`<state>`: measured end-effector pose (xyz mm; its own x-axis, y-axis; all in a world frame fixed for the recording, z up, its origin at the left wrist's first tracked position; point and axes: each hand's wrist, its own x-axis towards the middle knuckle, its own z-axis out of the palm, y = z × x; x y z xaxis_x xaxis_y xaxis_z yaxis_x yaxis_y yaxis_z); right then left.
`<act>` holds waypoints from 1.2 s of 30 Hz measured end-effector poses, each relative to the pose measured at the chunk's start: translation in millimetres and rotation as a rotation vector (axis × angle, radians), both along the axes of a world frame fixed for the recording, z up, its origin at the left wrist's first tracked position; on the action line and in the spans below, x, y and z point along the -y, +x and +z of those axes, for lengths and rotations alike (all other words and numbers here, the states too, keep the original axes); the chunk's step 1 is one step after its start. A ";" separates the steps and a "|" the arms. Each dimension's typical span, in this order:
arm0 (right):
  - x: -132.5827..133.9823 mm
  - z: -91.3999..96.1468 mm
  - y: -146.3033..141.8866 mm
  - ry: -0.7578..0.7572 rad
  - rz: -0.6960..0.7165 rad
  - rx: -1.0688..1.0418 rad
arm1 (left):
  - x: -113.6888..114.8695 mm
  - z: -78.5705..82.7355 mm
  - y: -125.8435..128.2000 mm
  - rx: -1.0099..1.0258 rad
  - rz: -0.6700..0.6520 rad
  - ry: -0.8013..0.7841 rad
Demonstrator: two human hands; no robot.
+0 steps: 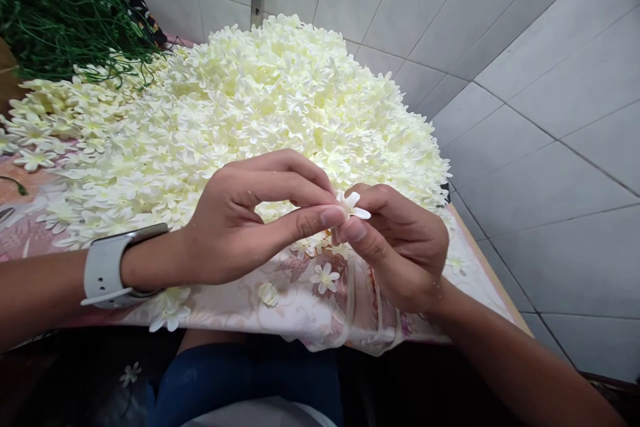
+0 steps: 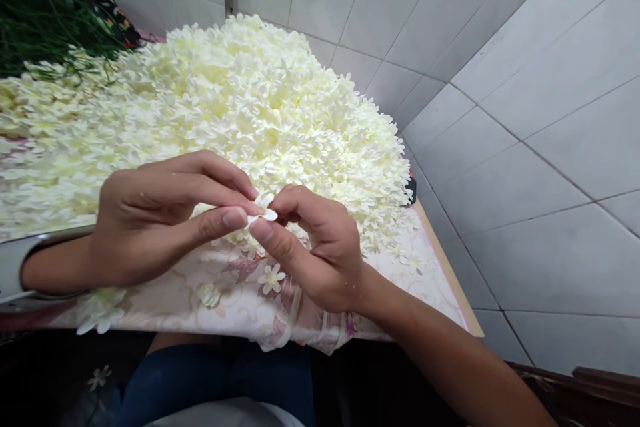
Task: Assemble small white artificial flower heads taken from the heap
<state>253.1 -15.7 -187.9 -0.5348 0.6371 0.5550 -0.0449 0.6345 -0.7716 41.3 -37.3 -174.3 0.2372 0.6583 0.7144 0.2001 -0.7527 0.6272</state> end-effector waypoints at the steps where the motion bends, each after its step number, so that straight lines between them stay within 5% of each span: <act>1: -0.1 0.3 0.0 -0.005 0.006 0.005 | 0.1 -0.2 -0.1 -0.001 -0.003 -0.004; 17: -1.8 -0.6 -3.8 0.163 -0.053 0.039 | 2.8 2.1 0.7 0.011 -0.047 -0.097; 36: -1.3 0.8 -3.0 0.170 -0.022 0.074 | 0.3 3.4 -2.4 -0.024 -0.060 -0.109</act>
